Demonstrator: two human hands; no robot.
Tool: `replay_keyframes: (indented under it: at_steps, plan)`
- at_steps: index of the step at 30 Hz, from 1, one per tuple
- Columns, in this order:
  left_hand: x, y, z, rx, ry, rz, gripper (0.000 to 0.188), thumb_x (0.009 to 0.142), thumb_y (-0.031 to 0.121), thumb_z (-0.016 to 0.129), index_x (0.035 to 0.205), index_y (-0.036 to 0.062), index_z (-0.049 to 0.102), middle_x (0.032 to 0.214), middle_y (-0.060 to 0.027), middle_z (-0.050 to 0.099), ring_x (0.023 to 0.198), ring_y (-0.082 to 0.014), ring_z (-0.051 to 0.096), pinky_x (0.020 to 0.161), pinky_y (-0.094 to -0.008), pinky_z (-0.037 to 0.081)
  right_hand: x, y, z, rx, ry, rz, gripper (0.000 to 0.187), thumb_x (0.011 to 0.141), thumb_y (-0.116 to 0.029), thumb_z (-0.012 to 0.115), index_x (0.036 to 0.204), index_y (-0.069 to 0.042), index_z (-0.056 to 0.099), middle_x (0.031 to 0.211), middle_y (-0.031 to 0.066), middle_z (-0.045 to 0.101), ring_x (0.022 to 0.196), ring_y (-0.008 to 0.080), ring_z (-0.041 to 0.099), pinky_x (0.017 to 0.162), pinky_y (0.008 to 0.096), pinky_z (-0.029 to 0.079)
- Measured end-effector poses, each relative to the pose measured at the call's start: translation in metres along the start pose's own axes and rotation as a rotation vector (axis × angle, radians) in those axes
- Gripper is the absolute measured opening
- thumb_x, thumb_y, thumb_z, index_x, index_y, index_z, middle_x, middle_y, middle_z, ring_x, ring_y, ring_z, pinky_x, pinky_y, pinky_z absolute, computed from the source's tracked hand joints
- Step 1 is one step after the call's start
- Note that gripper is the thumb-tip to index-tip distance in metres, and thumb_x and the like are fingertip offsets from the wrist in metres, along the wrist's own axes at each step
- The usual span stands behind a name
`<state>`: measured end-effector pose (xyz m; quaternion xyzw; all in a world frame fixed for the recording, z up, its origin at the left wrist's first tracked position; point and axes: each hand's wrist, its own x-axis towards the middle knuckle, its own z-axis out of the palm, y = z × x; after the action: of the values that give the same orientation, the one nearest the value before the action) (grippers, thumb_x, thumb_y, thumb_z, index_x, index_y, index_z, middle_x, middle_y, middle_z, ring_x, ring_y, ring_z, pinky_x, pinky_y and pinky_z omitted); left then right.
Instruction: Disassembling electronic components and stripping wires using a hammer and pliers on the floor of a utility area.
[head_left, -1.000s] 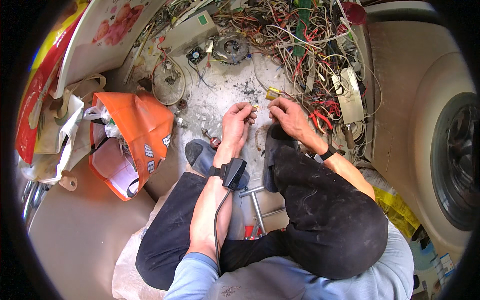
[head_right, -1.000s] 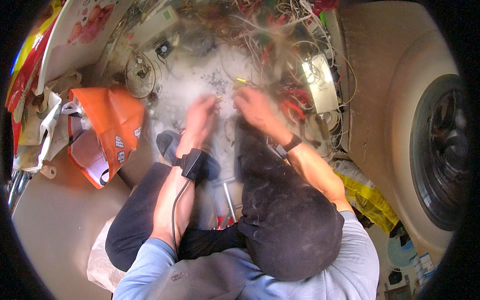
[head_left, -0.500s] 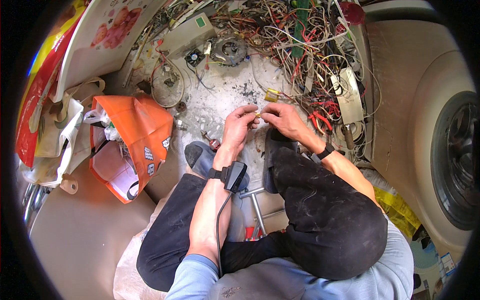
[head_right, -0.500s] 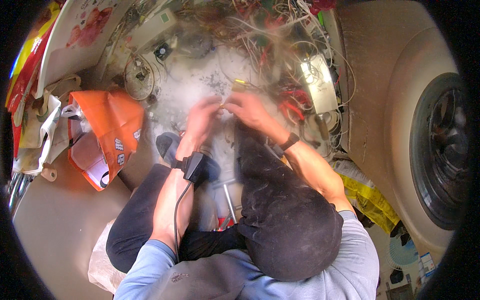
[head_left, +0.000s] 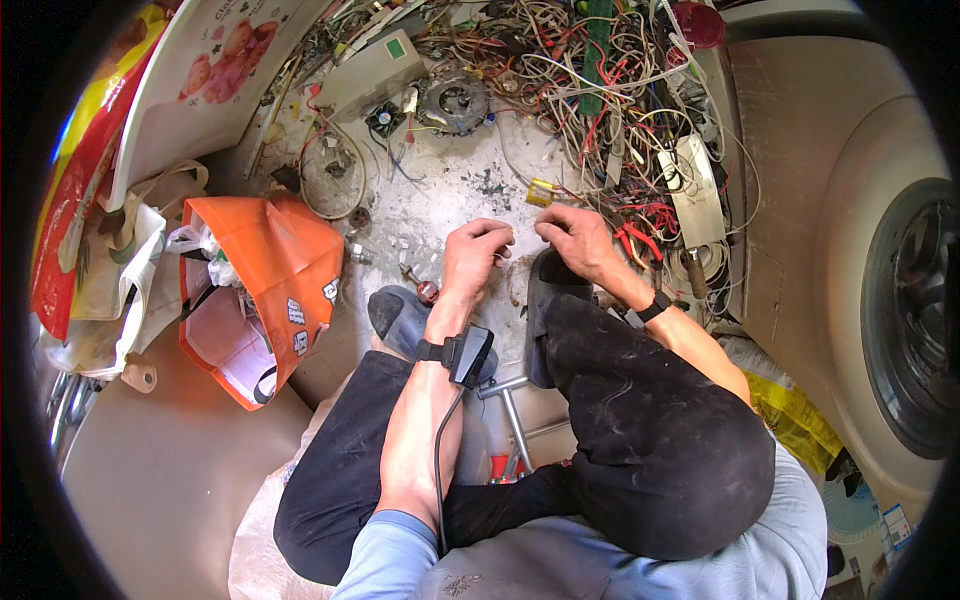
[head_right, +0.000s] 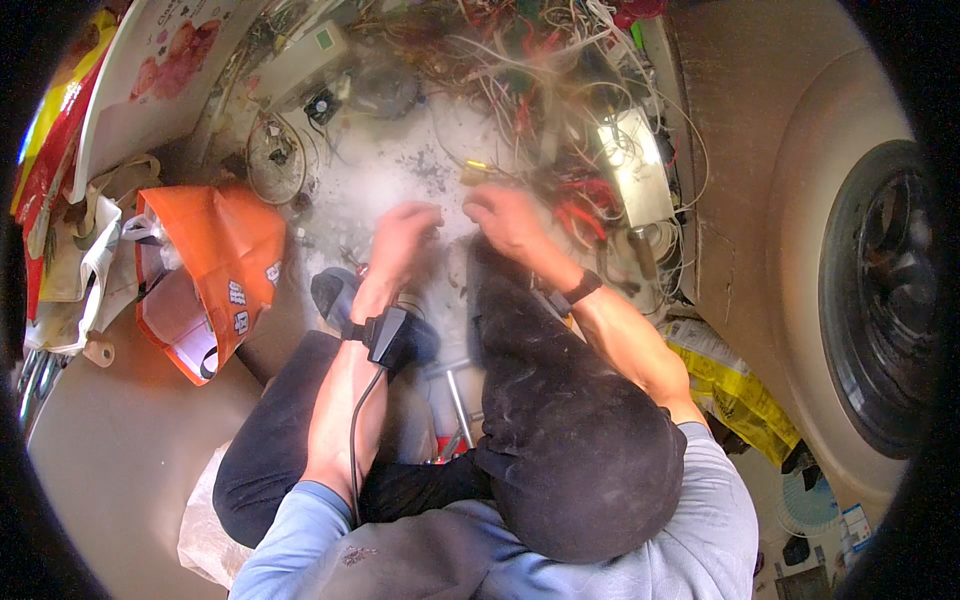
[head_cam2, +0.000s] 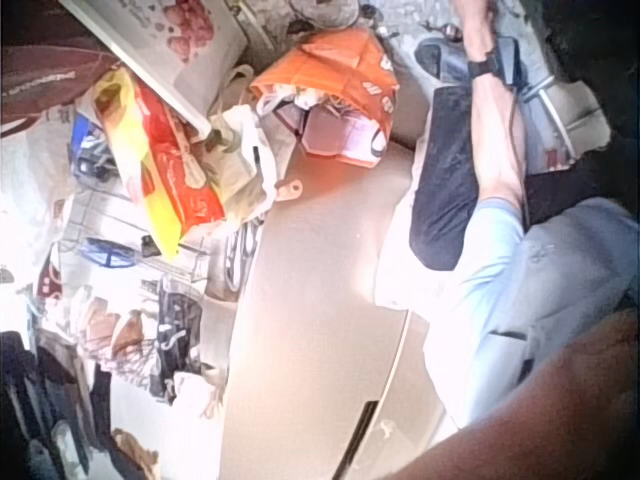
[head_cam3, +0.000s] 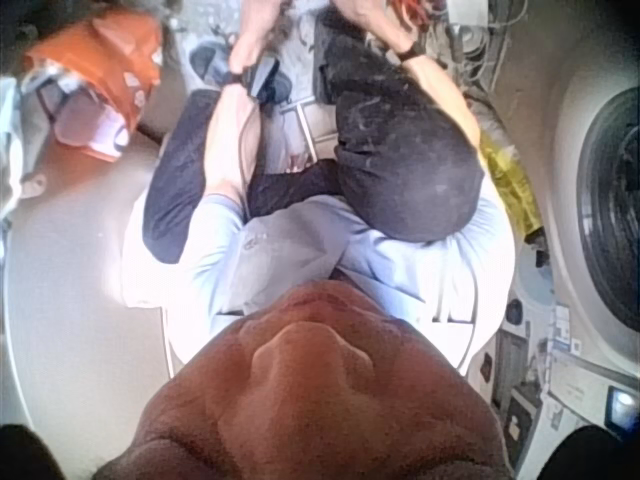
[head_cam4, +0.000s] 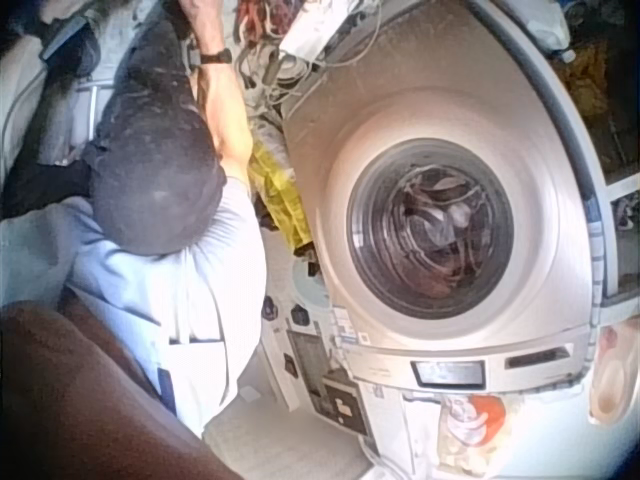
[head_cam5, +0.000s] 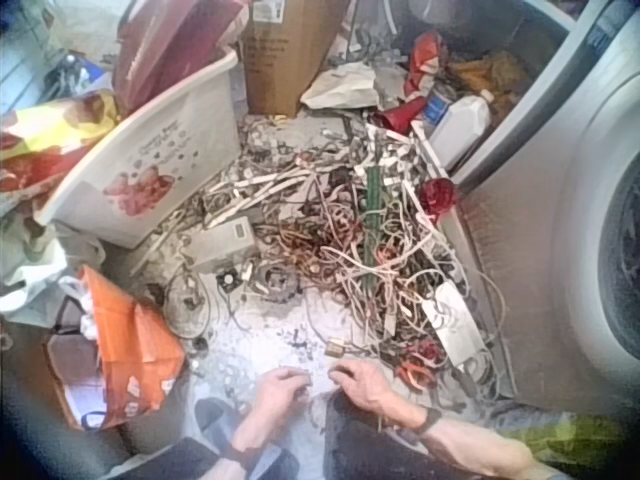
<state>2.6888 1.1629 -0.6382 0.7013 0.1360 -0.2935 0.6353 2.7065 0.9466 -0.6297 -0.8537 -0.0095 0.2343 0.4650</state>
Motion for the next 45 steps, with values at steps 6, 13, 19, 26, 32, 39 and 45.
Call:
replay_keyframes:
  at_steps: [6, 13, 19, 26, 32, 39, 45]
  plan:
    - [0.005, -0.014, -0.002, -0.655, 0.226, -0.273, 0.012, 0.092, 0.004, 0.067, 0.101, -0.0025, 0.072, 0.084, -0.0097, 0.072, 0.065, -0.0136, 0.063, 0.057, -0.0256, 0.048, -0.001, 0.007, -0.012, 0.105, 0.092, 0.117, 0.015, 0.096, -0.014, 0.068, 0.1, 0.0, 0.072, 0.081, 0.0049, 0.07, 0.073, 0.0127, 0.063, 0.069, 0.029, 0.052]
    - [0.005, -0.024, -0.007, -0.827, 0.298, -0.37, 0.013, 0.096, 0.007, 0.067, 0.107, -0.0005, 0.067, 0.083, -0.0095, 0.069, 0.062, -0.015, 0.06, 0.055, -0.0272, 0.046, -0.008, 0.03, -0.036, 0.114, 0.191, 0.172, 0.018, 0.1, -0.015, 0.066, 0.104, 0.002, 0.07, 0.079, 0.0019, 0.067, 0.071, 0.0097, 0.062, 0.065, 0.0261, 0.05]
    - [0.006, -0.041, -0.019, -0.93, 0.386, -0.354, 0.013, 0.099, 0.01, 0.066, 0.108, 0.0017, 0.067, 0.083, -0.0093, 0.069, 0.063, -0.0155, 0.061, 0.056, -0.0288, 0.047, -0.019, 0.029, -0.053, 0.349, 0.345, 0.334, 0.022, 0.097, -0.019, 0.067, 0.105, 0.0, 0.073, 0.08, 0.0026, 0.069, 0.069, 0.0102, 0.06, 0.063, 0.0272, 0.048]
    - [0.005, -0.037, -0.014, -1.059, 0.242, -0.312, 0.027, 0.106, 0.014, 0.058, 0.128, -0.0002, 0.062, 0.097, -0.0146, 0.073, 0.074, -0.0188, 0.066, 0.066, -0.0313, 0.052, -0.004, -0.009, -0.043, 0.612, 0.061, 0.335, 0.016, 0.101, -0.015, 0.067, 0.103, 0.0, 0.068, 0.083, 0.0039, 0.067, 0.072, 0.0109, 0.062, 0.065, 0.0256, 0.05]
    - [0.001, -0.019, -0.005, -1.097, 0.129, -0.32, 0.044, 0.108, 0.017, 0.052, 0.147, -0.0013, 0.047, 0.127, -0.0228, 0.066, 0.107, -0.0296, 0.066, 0.091, -0.0392, 0.053, 0.011, -0.003, -0.024, 0.603, -0.133, 0.229, 0.015, 0.1, -0.015, 0.067, 0.102, 0.0, 0.068, 0.082, 0.0025, 0.066, 0.071, 0.0103, 0.061, 0.066, 0.0254, 0.05]
    - [-0.001, -0.011, 0.001, -0.989, -0.014, -0.361, 0.044, 0.11, 0.01, 0.043, 0.15, -0.0078, 0.04, 0.124, -0.0228, 0.068, 0.11, -0.031, 0.071, 0.095, -0.0426, 0.059, 0.007, 0.004, 0.015, 0.083, -0.135, -0.056, 0.018, 0.099, -0.015, 0.067, 0.113, -0.004, 0.068, 0.084, 0.0083, 0.068, 0.074, 0.0174, 0.065, 0.068, 0.0319, 0.053]
    - [-0.008, 0.002, 0.029, -0.714, -0.005, -0.475, 0.047, 0.108, 0.014, 0.046, 0.149, -0.008, 0.044, 0.132, -0.0212, 0.064, 0.121, -0.0342, 0.065, 0.105, -0.0455, 0.054, -0.01, 0.031, 0.012, -0.169, -0.184, -0.275, 0.02, 0.093, -0.012, 0.07, 0.113, -0.009, 0.07, 0.086, 0.0188, 0.07, 0.078, 0.0391, 0.07, 0.065, 0.0417, 0.055]
